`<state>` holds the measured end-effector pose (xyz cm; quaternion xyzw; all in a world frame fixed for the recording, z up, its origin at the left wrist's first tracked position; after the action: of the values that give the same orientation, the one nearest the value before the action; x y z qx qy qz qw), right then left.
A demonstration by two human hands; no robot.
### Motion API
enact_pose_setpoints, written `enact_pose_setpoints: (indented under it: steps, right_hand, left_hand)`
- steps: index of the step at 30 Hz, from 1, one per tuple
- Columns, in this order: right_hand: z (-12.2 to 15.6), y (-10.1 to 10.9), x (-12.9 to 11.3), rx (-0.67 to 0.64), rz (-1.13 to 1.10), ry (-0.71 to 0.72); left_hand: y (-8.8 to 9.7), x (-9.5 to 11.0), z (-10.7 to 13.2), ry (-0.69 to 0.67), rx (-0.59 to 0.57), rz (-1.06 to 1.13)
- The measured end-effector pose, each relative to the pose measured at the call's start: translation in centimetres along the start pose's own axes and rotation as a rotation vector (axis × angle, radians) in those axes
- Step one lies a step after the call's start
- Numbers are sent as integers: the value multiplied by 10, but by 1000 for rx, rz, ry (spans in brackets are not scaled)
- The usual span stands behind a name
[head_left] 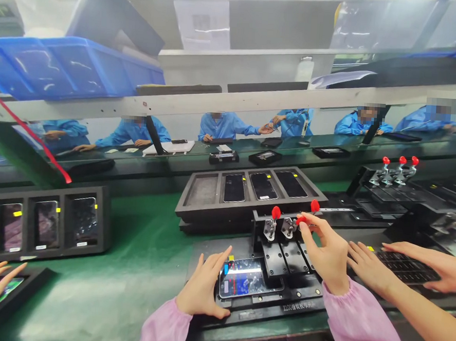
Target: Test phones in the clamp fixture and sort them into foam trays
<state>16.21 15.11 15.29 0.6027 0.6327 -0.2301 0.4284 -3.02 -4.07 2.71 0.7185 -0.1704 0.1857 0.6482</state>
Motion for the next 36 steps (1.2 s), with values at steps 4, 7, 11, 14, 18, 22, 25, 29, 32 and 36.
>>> enact_pose_setpoints:
  steps: [4, 7, 11, 14, 18, 22, 25, 29, 32, 36]
  right_hand:
    - [0, -1, 1, -8, -13, -15]
    - [0, -1, 2, -6, -19, -22]
    - [-1, -1, 0, -22, -8, -4]
    - [-1, 0, -3, -35, 11, 13]
    - [-3, 1, -6, -43, 29, 25]
    - [-6, -2, -5, -107, 35, 3]
    - [-6, -2, -3, -124, 29, -16]
    - [2, 2, 1, -144, 34, 18]
    - [13, 5, 3, -150, 43, 95]
    - [31, 8, 3, -125, 42, 219]
  left_hand:
    - [-3, 3, -4, -22, 3, -10]
    - [-11, 9, -12, -53, 12, -12]
    - [-23, 19, -24, -116, -11, 22]
    - [-26, 22, -27, -144, -32, 37]
    - [-22, 17, -21, -133, -17, 30]
    - [-14, 9, -10, -91, 25, 10]
    - [-7, 2, 0, -58, 80, 0]
    - [1, -3, 11, -53, 143, 18]
    - [0, -3, 16, -46, 152, 29]
    - [-4, -3, 21, -24, 146, 25]
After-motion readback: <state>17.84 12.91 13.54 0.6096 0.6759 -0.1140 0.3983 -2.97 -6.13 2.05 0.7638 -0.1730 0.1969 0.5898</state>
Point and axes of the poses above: each hand's wrist, its own z-axis away from the middle knuckle, its own y-axis out of the back of the hand, x = y × z, the point moved 9 cm from there along -z, towards the middle knuckle, and after that the axes turned 14 degrees about -y, right-handed, at the moved point
